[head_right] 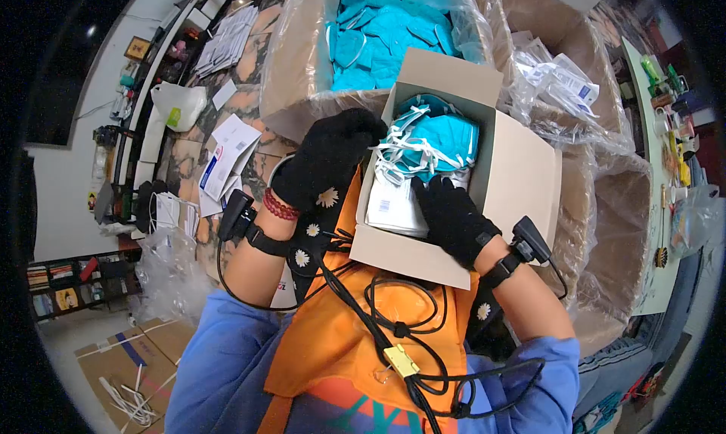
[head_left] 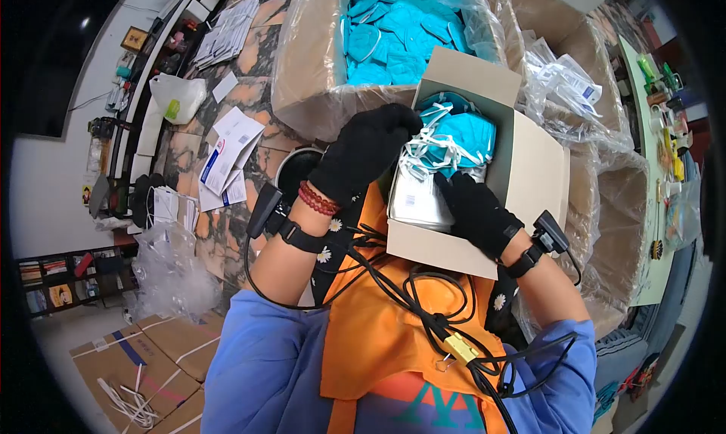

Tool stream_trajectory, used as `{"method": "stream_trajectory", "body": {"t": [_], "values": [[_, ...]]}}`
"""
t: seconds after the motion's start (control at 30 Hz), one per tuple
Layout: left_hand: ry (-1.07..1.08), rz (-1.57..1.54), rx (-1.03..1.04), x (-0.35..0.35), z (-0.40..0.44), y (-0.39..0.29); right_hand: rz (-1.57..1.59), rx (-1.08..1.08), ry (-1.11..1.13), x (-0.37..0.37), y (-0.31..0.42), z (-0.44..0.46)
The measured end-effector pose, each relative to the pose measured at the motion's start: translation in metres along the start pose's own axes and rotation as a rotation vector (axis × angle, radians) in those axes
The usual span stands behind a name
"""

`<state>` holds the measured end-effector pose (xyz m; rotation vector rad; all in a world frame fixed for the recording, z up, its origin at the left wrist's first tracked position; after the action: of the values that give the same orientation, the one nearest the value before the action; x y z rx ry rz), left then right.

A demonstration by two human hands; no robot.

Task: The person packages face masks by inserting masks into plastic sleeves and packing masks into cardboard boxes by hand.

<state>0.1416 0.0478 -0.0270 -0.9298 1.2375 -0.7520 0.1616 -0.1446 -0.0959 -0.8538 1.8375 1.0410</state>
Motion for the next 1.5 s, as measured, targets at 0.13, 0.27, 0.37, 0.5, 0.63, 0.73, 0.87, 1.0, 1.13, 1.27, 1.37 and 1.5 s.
{"method": "stream_trajectory", "body": {"t": [0.13, 0.27, 0.37, 0.5, 0.63, 0.73, 0.87, 1.0, 1.13, 1.27, 1.37, 1.5], "values": [[0.031, 0.176, 0.134, -0.003, -0.006, 0.001, 0.194, -0.118, -0.219, -0.015, -0.016, -0.007], [0.047, 0.085, 0.094, 0.000, -0.006, 0.002, 0.294, 0.044, -0.473, -0.054, -0.041, -0.019], [0.126, -0.191, 0.185, 0.015, -0.002, -0.006, 0.515, 0.093, -0.431, -0.070, -0.056, -0.017], [0.191, -0.079, 0.099, 0.030, -0.001, 0.005, 0.225, 0.123, -0.571, -0.078, -0.050, -0.025], [0.104, 0.277, 0.217, 0.026, -0.002, 0.007, 0.275, -0.038, -0.407, -0.056, -0.002, -0.023], [0.055, 0.193, 0.140, 0.021, -0.003, 0.003, 0.132, -0.098, -0.262, -0.016, 0.012, -0.007], [0.060, 0.080, 0.076, 0.020, -0.007, 0.005, 0.107, 0.022, -0.083, -0.002, 0.011, 0.012], [0.087, 0.117, 0.106, 0.014, -0.008, 0.008, 0.258, 0.045, -0.253, -0.012, -0.012, 0.014], [0.078, -0.002, 0.179, 0.019, -0.012, 0.002, 0.107, 0.168, -0.417, -0.049, -0.034, -0.002], [0.130, -0.001, 0.186, 0.036, -0.006, -0.006, 0.182, 0.106, -0.428, -0.069, -0.045, -0.006], [0.093, 0.143, 0.194, 0.043, 0.003, -0.003, 0.305, 0.062, -0.366, -0.073, -0.050, -0.003], [0.067, 0.095, 0.173, 0.060, 0.009, 0.009, 0.346, 0.066, -0.468, -0.084, -0.026, -0.007]]}}
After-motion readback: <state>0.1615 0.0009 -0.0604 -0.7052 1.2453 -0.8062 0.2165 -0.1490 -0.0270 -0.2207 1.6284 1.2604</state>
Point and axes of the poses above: each hand's wrist, its own z-axis towards the middle knuckle, its own x-axis out of the palm, y = z × x, the point moved 7 cm from there along z, towards the middle knuckle
